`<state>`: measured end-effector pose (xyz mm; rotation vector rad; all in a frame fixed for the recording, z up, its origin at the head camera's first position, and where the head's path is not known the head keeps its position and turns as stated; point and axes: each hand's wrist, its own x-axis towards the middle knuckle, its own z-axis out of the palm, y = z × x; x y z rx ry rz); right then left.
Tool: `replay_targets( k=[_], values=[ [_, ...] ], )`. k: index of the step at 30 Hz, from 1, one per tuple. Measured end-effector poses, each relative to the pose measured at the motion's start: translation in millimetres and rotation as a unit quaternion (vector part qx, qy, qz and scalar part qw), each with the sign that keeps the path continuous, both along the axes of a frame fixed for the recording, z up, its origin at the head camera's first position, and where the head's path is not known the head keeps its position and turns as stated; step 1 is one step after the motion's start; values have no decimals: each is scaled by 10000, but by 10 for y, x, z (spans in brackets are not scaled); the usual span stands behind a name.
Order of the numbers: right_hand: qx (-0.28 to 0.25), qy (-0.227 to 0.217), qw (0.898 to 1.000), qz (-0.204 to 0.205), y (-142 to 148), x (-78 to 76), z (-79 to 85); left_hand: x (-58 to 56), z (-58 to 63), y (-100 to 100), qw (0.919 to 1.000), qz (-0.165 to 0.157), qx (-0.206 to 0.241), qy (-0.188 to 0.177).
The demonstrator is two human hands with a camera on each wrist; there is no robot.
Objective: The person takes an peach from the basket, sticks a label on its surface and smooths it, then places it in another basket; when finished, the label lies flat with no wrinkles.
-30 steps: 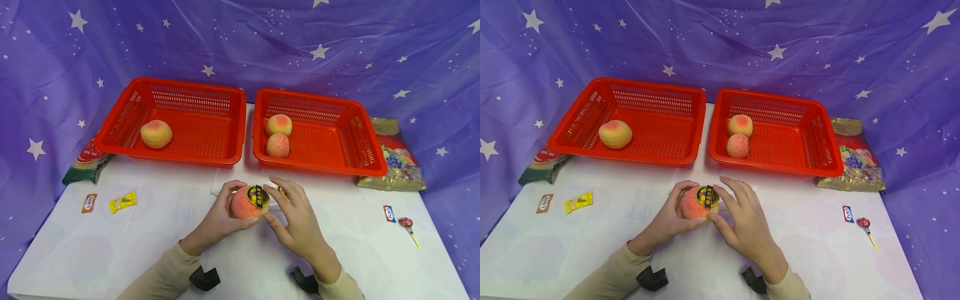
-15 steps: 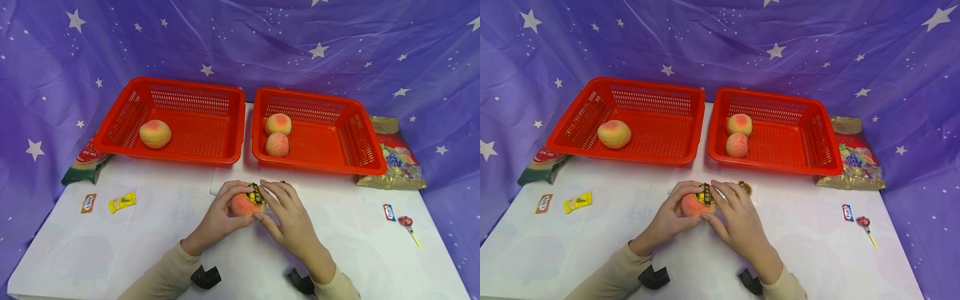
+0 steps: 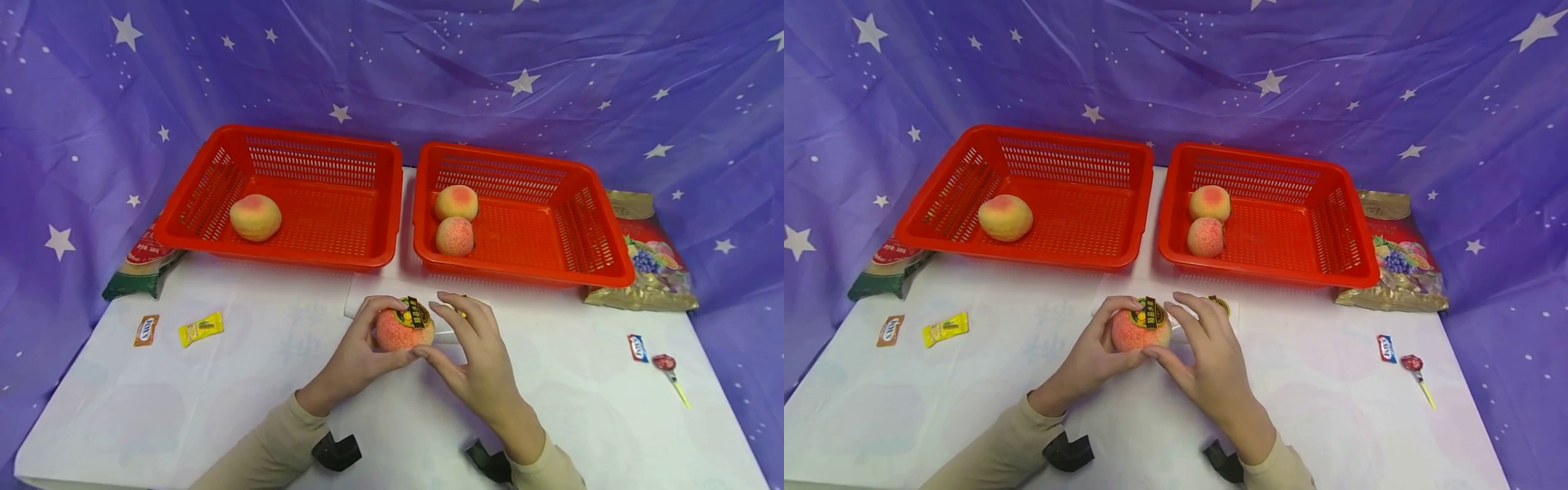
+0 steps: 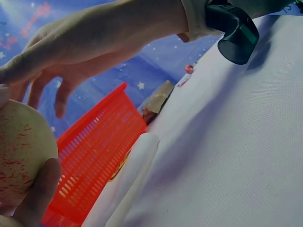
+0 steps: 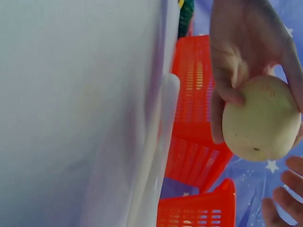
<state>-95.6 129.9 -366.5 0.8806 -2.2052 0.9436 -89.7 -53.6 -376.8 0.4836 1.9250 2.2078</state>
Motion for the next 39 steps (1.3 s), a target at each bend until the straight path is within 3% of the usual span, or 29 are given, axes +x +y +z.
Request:
replay_targets(
  k=[4, 11, 16, 19, 23, 31, 34, 37, 39],
  values=[
    [422, -331, 9985, 144, 19, 0, -13, -3, 5, -8, 10000, -59, 22, -23],
    [274, 286, 9990, 209, -20, -3, -34, -9, 4, -3, 9999, 124, 46, -18],
    [215, 343, 9992, -54, -24, -4, -27, -20, 20, 5, 9983, 308, -489, -64],
    [608, 149, 9980, -48, -10, -8, -24, -23, 27, 9, 9962, 343, -800, -94],
    [986, 101, 9950, 157, -6, -9, -15, -21, 11, 11, 9958, 318, -848, -130],
    [527, 779, 9947, 409, 71, -58, 74, -16, -16, 5, 9943, 249, -948, -425],
    [175, 805, 9966, -83, 267, -166, 112, -16, 1, 13, 9923, 193, -1018, -675],
    [-82, 418, 9915, -1230, 613, -336, 156, -15, 14, 26, 9914, 170, -1043, -775],
    [-97, -170, 9769, -2129, 904, -453, 184, -13, 16, 32, 9914, 158, -1039, -780]
  ],
)
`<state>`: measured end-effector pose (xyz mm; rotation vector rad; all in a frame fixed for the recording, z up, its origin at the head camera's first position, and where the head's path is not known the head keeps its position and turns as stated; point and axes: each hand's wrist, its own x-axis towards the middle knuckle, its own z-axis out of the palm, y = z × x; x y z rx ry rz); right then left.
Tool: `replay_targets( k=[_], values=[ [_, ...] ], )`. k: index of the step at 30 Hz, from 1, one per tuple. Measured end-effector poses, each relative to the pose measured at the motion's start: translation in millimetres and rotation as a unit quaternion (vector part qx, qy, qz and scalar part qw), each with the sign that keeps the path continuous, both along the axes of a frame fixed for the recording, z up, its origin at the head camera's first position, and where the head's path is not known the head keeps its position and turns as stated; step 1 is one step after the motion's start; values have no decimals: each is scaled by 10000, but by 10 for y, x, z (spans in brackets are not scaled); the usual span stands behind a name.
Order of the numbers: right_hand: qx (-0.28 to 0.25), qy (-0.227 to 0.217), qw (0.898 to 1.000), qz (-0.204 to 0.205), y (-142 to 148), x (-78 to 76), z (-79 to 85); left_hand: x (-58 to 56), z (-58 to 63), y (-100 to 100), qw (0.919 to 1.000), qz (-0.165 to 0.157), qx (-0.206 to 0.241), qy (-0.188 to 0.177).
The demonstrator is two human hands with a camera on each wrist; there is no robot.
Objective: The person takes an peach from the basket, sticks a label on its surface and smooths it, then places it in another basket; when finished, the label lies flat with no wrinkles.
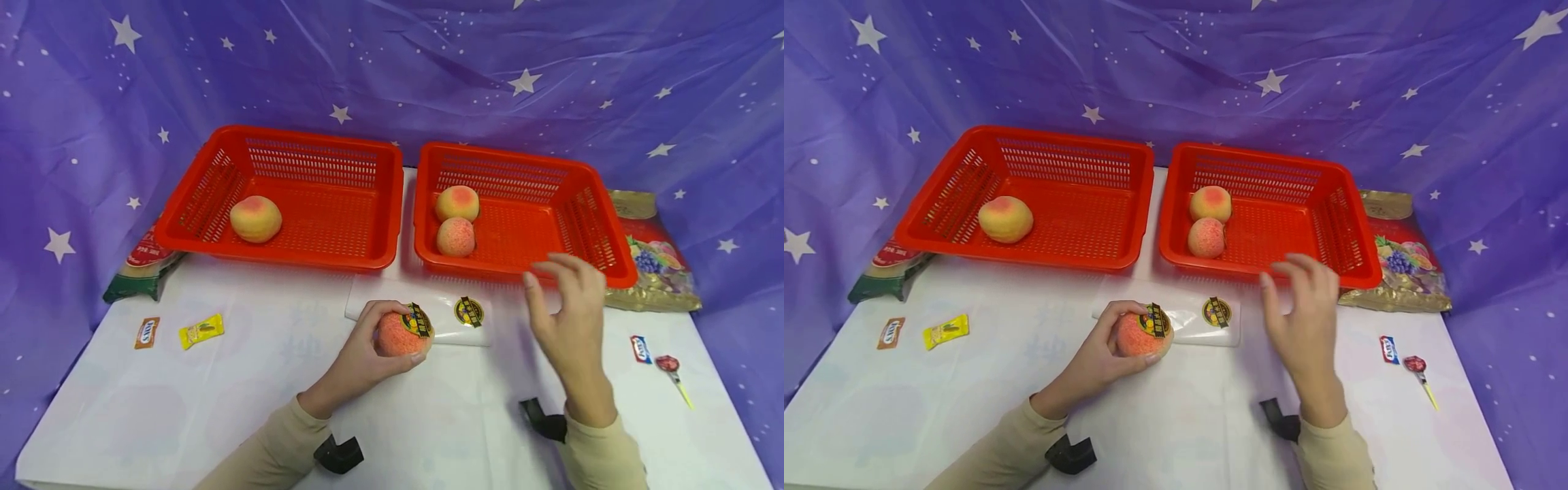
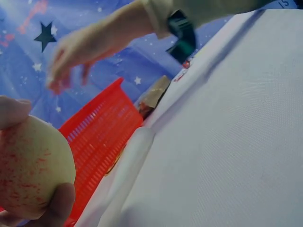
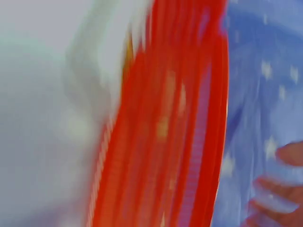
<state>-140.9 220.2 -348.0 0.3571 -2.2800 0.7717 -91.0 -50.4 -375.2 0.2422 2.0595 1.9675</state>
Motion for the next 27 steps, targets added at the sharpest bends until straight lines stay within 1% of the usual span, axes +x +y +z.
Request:
replay_targets(
  k=[1, 2, 3, 4, 5, 6, 8, 10, 12, 15, 17, 18, 19, 21, 22, 24, 26, 27],
  values=[
    [5, -384, 9983, -431, 153, -61, 14, -6, -3, 0, 10000, -4, 14, 20],
    [59, -867, 9929, -816, 304, -124, 25, -9, -11, 1, 10000, -6, 15, 49],
    [164, -1352, 9837, -1176, 451, -181, 30, -11, -23, 1, 10000, -11, 10, 65],
    [299, -1861, 9711, -1461, 591, -238, 32, -12, -43, 3, 9999, -22, 21, 100],
    [470, -2393, 9552, -1676, 722, -287, 32, -12, -69, 6, 9999, -26, 6, 131],
    [635, -2867, 9389, -1795, 841, -334, 30, -11, -107, 11, 9998, -32, -23, 184],
    [866, -3504, 9140, -1853, 1028, -408, 13, -9, -195, 25, 9994, -59, -110, 314],
    [934, -3830, 9039, -1661, 1157, -458, -11, -9, -275, 34, 9989, -89, -187, 415],
    [921, -3994, 9009, -1427, 1232, -487, -29, -11, -341, 39, 9984, -137, -248, 488],
    [974, -4188, 8954, -1158, 1273, -520, -35, -16, -374, 37, 9977, -325, -179, 565],
    [1035, -4275, 8902, -1184, 1290, -518, -28, -3, -365, 69, 9964, -549, -80, 637],
    [1069, -4305, 8882, -1195, 1296, -518, -22, 4, -342, 88, 9954, -669, -38, 689],
    [1101, -4311, 8872, -1221, 1290, -520, -20, 13, -291, 103, 9941, -779, -24, 757],
    [1116, -4274, 8884, -1251, 1276, -528, -21, 17, -142, 133, 9918, -994, -12, 799],
    [1116, -4257, 8890, -1268, 1265, -529, -22, 10, -42, 147, 9907, -1066, -52, 846],
    [1104, -4237, 8899, -1278, 1254, -530, -26, -39, 195, 178, 9884, -1154, -198, 969],
    [1085, -4167, 8930, -1313, 1245, -528, -34, -142, 431, 227, 9851, -1175, -364, 1199],
    [1084, -4140, 8940, -1327, 1242, -527, -37, -212, 528, 267, 9824, -1118, -499, 1408]
  ],
)
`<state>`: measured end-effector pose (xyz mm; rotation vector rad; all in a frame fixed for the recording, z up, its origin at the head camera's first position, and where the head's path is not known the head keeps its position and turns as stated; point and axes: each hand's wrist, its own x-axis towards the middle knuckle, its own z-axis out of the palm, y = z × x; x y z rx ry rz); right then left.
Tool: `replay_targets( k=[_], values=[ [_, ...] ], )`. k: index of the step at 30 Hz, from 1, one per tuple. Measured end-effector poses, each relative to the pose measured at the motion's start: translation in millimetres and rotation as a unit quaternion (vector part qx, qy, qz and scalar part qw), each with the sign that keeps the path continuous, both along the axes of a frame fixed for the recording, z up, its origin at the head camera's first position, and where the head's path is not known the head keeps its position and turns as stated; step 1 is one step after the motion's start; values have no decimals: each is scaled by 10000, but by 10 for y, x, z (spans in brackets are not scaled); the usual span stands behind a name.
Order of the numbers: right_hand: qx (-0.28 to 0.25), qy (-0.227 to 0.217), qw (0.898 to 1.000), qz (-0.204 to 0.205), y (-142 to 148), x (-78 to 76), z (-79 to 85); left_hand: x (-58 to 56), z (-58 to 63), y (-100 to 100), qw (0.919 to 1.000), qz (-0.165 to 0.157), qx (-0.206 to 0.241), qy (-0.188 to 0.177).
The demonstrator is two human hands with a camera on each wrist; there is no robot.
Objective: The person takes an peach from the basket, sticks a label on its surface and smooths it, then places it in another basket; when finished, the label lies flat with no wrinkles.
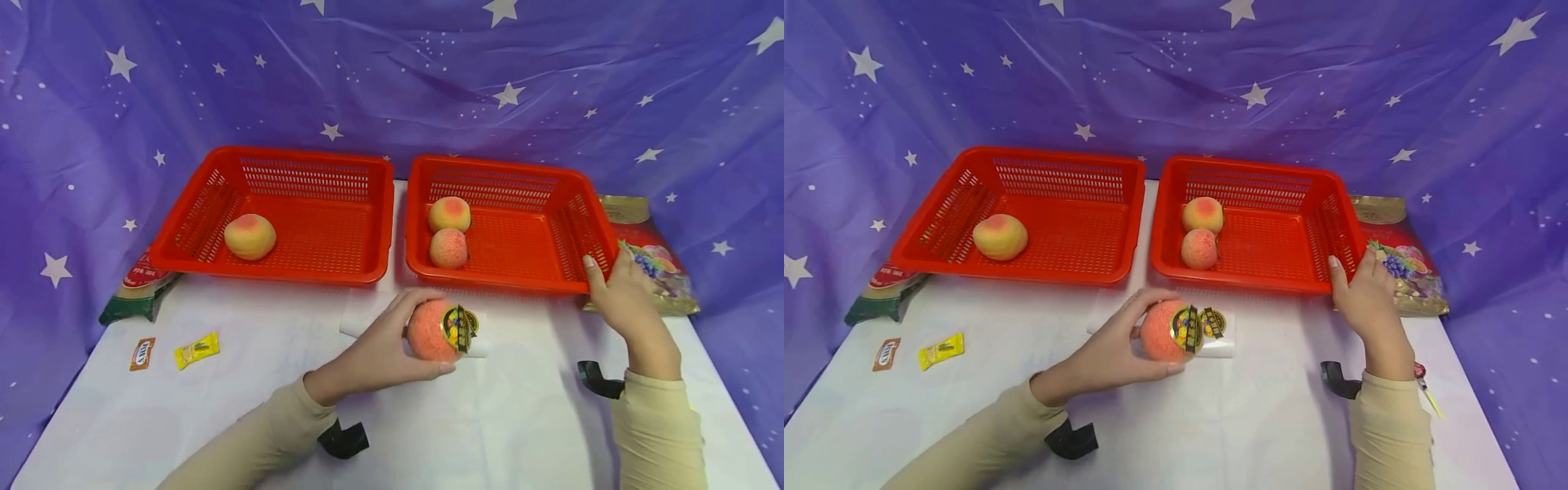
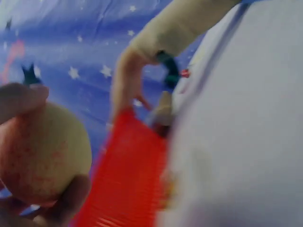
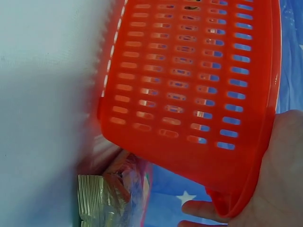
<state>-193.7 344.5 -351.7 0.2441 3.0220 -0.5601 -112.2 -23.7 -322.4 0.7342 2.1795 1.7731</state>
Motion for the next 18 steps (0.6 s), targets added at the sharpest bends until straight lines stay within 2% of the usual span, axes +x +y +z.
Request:
replay_targets(
  k=[2, 5, 7, 9, 11, 14, 16, 18],
  values=[
    [6, 64, 10000, -27, -4, -1, -6, -177, 155, 107, 9981, 225, -298, 482],
    [-6, 88, 9999, -65, -12, -11, -5, -511, 299, 337, 9871, 690, -917, 1118],
    [-62, 65, 9999, -96, -24, -20, 1, -744, 355, 509, 9756, 959, -1474, 1314],
    [-102, 82, 9999, -112, -33, -28, 4, -966, 391, 679, 9648, 1053, -2026, 1302],
    [-120, 121, 9998, -145, -35, -30, 5, -1177, 387, 839, 9535, 983, -2569, 1235],
    [-101, 167, 9996, -194, -26, -21, 3, -1451, 301, 1041, 9373, 757, -3212, 1121],
    [-83, 188, 9995, -228, -16, -8, 0, -1577, 219, 1144, 9286, 570, -3501, 1090],
    [-64, 191, 9995, -262, -1, 7, -1, -1652, 137, 1229, 9196, 379, -3752, 1098]
  ],
)
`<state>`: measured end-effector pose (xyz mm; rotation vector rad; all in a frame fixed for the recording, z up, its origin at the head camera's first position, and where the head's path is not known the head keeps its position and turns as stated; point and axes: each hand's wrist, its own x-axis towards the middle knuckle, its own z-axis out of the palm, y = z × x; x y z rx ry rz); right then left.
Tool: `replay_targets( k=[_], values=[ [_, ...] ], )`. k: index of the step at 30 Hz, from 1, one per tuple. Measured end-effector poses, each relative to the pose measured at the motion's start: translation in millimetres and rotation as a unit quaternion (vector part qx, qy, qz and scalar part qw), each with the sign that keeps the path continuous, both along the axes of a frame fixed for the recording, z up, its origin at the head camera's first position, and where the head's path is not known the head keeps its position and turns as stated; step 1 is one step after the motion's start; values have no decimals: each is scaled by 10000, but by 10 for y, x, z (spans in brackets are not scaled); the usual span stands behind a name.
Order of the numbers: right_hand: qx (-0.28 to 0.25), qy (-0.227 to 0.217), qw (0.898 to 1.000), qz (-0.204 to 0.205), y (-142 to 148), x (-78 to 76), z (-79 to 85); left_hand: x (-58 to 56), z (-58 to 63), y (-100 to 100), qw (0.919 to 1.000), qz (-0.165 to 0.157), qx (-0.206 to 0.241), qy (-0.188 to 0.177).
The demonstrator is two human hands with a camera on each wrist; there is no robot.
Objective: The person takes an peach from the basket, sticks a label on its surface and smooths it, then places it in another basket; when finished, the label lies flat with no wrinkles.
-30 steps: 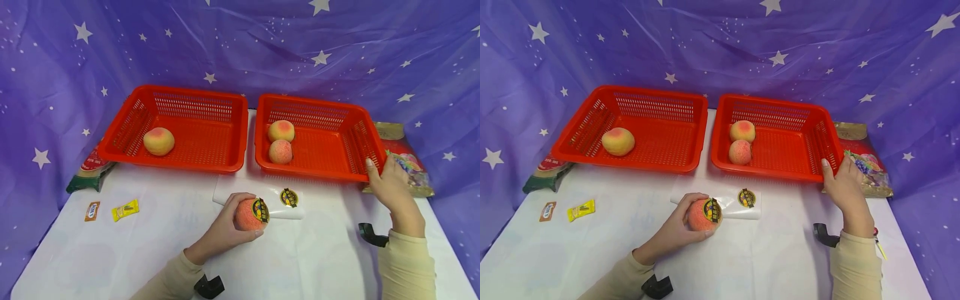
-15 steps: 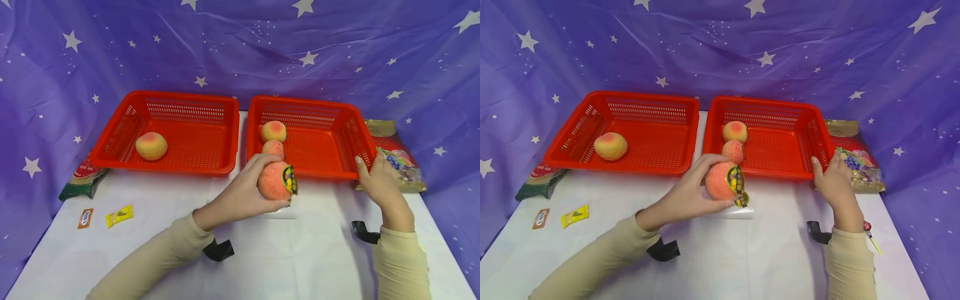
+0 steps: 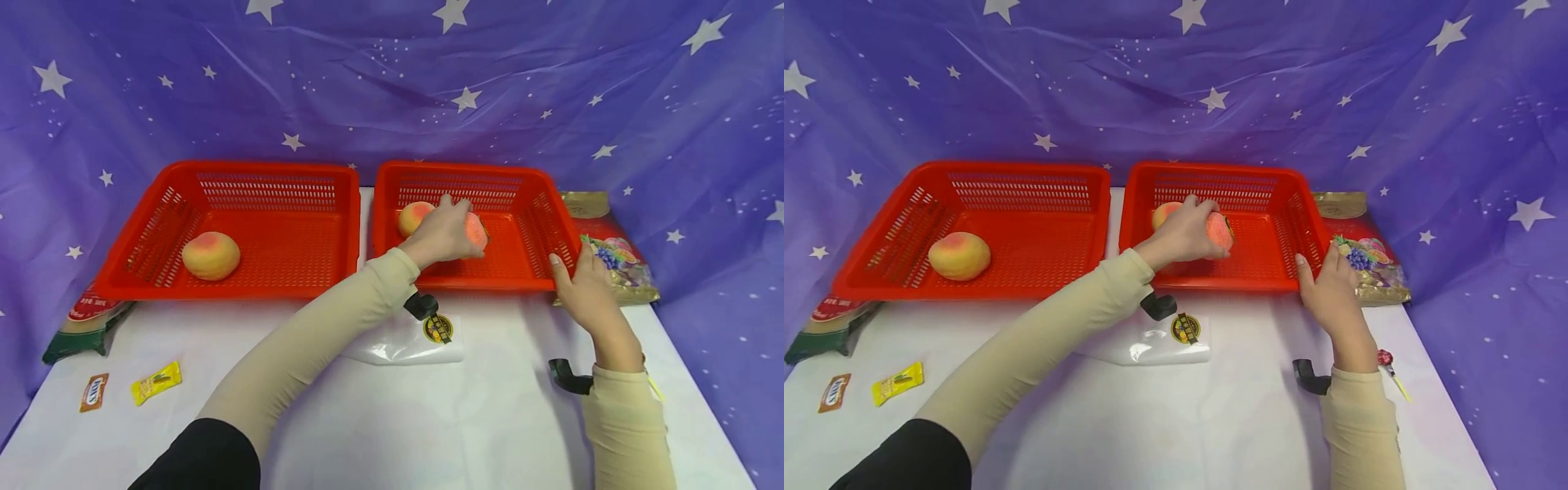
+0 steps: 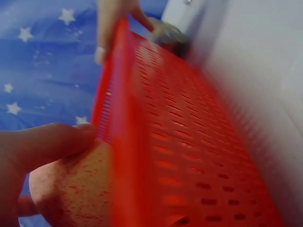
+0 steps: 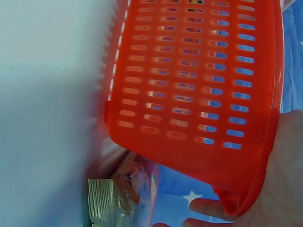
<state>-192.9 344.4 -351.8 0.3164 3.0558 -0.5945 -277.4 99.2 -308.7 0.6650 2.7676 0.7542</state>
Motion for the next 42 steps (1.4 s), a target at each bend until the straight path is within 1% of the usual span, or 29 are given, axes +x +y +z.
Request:
replay_targets(
  k=[4, 7, 10, 13, 17, 19, 24, 29, 35, 42],
  values=[
    [3, 74, 10000, -24, -29, 11, -28, -51, -144, 54, 9981, -395, -465, 40],
    [-17, 210, 9998, -29, -40, 17, -46, -79, -238, 77, 9958, -615, -677, 87],
    [-63, 329, 9994, -16, -55, 18, -58, -102, -307, 90, 9946, -671, -787, 110],
    [-101, 391, 9992, -4, -58, 18, -59, -116, -354, 108, 9923, -720, -970, 285],
    [-148, 402, 9991, -35, -38, 19, -56, -108, -408, 151, 9840, -835, -1454, 608],
    [-178, 379, 9991, -56, -27, 22, -52, -95, -435, 176, 9803, -897, -1630, 664],
    [-217, 364, 9991, -90, -25, 25, -45, -67, -487, 223, 9801, -940, -1640, 610],
    [-229, 430, 9988, -105, -39, 27, -42, -60, -492, 235, 9777, -873, -1738, 792],
    [-280, 424, 9987, -103, -40, 28, -28, -60, -488, 239, 9775, -881, -1713, 854],
    [-286, 424, 9986, -120, -26, 17, -51, -65, -510, 246, 9753, -865, -1776, 993]
  ],
)
